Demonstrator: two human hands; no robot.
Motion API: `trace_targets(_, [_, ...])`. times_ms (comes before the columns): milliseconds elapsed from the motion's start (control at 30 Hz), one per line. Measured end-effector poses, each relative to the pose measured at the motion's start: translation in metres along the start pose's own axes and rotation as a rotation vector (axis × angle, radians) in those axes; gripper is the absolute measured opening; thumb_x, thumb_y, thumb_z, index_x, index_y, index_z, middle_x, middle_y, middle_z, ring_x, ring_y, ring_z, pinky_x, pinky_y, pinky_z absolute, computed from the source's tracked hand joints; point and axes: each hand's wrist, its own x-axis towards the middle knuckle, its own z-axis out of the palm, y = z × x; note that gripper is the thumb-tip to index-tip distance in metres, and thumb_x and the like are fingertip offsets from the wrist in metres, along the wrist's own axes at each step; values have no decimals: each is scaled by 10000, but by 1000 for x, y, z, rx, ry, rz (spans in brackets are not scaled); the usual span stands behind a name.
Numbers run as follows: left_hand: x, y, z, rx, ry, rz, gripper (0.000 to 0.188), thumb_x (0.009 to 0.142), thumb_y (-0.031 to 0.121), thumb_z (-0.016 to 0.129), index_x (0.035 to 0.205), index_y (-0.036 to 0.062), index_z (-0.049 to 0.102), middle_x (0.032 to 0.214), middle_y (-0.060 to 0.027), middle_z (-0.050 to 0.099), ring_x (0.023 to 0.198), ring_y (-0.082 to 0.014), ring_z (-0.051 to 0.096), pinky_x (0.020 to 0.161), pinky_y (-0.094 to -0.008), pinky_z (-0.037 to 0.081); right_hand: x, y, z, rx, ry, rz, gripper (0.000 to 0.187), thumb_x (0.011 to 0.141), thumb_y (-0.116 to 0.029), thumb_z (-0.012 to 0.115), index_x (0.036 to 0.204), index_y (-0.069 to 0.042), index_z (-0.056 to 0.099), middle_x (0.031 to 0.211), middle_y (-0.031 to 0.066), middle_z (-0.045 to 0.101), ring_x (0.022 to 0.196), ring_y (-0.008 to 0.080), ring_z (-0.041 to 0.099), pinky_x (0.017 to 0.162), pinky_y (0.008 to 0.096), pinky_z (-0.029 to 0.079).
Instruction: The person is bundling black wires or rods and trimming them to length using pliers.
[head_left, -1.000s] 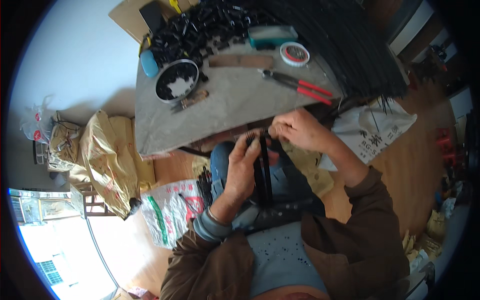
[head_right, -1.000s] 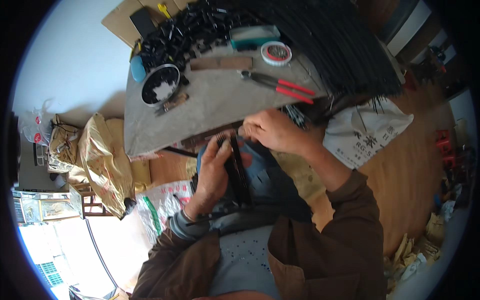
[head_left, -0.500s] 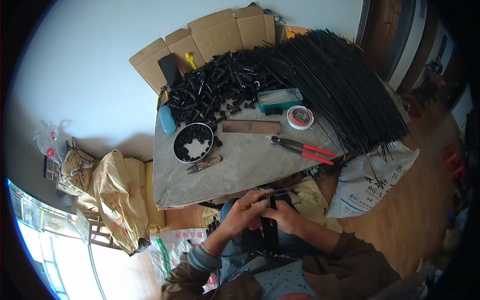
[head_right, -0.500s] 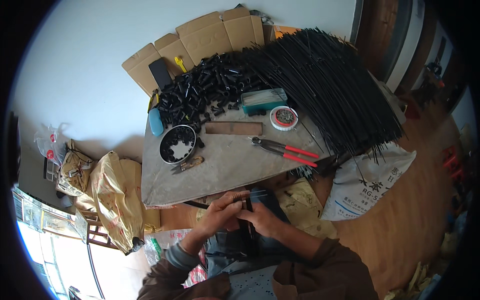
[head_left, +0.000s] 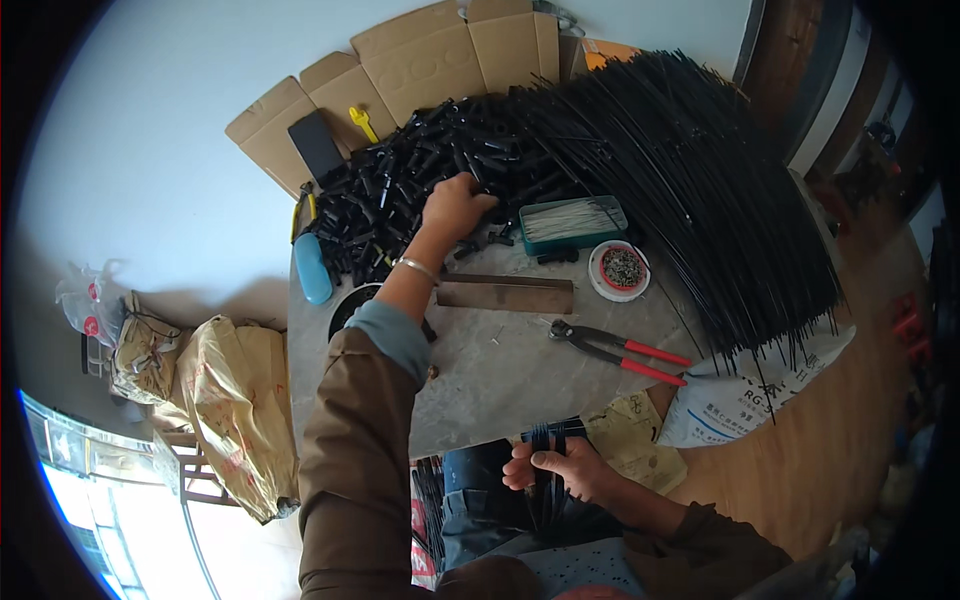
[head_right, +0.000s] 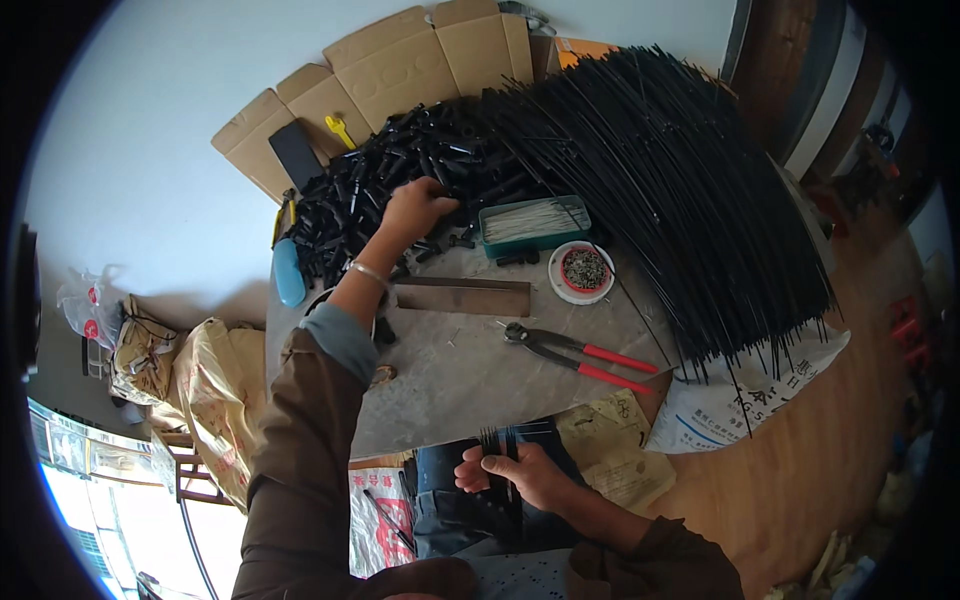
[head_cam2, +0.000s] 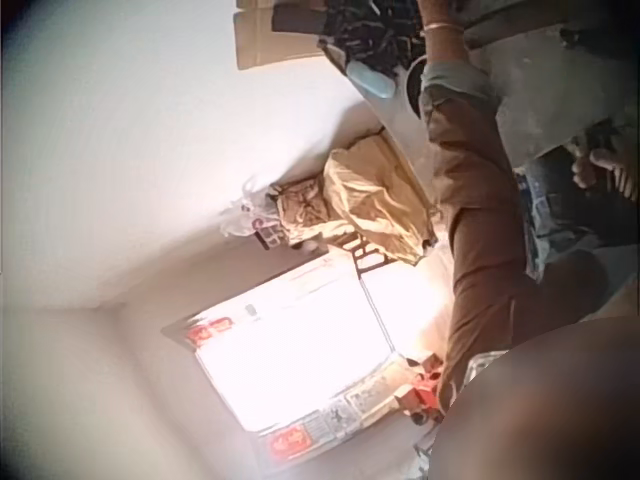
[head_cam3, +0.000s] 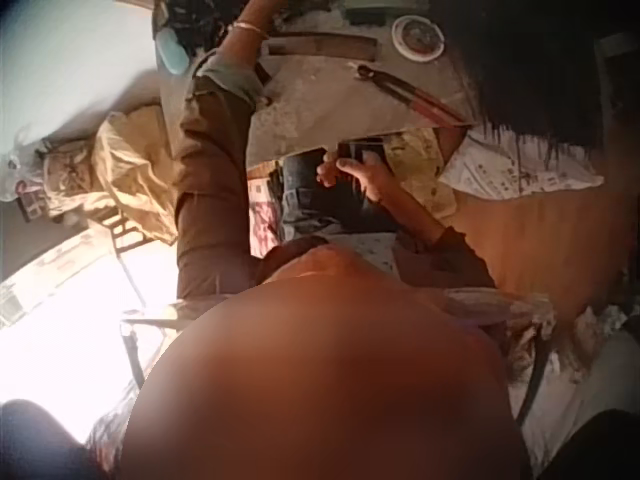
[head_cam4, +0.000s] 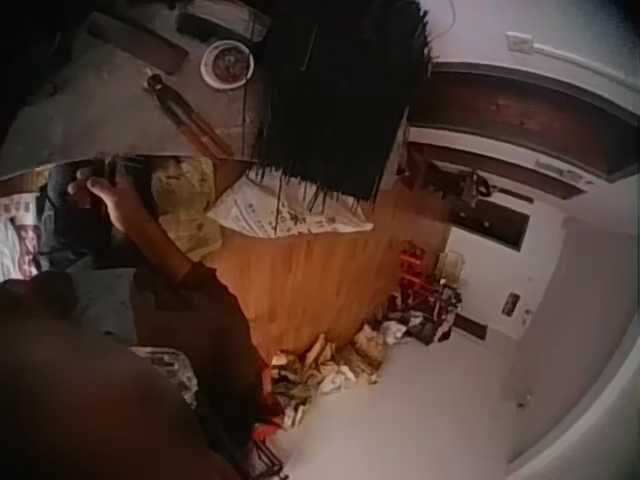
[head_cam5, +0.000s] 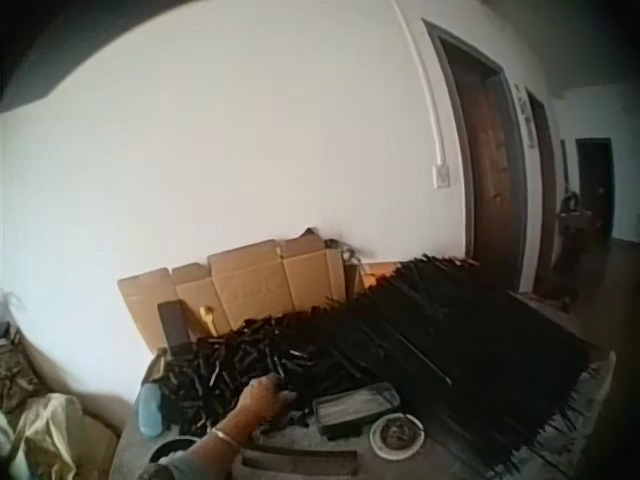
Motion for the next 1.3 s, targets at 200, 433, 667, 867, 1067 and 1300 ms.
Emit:
trace_targets(200, [29,-19,5,8,-150,-187,267,716,217,652,827,-26,655,894,-234,668,800,-357,667,738,-427,548,10,-5,-13,-12,3,19,256,971,-123,470,1155,45,529,1052,185,651,938,247,638,849,343,479])
trace_targets(433, [-8,-62,-81,-1345,-192,-378,122,809,6,568,924,-20,535,930,-145,637,767,-207,640,713,-377,568,8,-5,-17,73,27,38,223,949,-97,482,1118,34,545,1020,196,654,942,292,653,862,395,504])
trace_targets(667, [-46,-43,-37,58,-127,211,326,708,103,624,1028,42,635,937,-133,644,862,-258,636,773,-354,501,8,-2,-16,73,32,18,256,964,-151,498,1130,38,548,1025,186,651,950,269,652,876,384,495])
trace_targets(867, [-43,-27,-22,371,-200,212,271,733,133,629,989,45,642,944,-157,620,952,-348,595,827,-403,487,2,1,-10,65,11,17,259,955,-160,517,1126,32,553,1005,178,655,938,275,654,870,389,498])
trace_targets(1067, [-69,-8,-52,-261,-282,-56,185,819,110,579,958,-6,620,898,-138,620,847,-255,644,731,-363,525,-3,8,-9,157,21,28,262,953,-172,509,1127,22,543,996,178,659,898,280,657,824,401,511])
trace_targets(1300, [-220,53,-79,-1358,-366,-346,303,888,56,539,1174,-41,515,952,-119,631,852,-205,641,722,-299,522,2,9,6,68,62,53,239,960,-206,482,1094,-10,507,957,194,651,812,312,677,738,418,559])
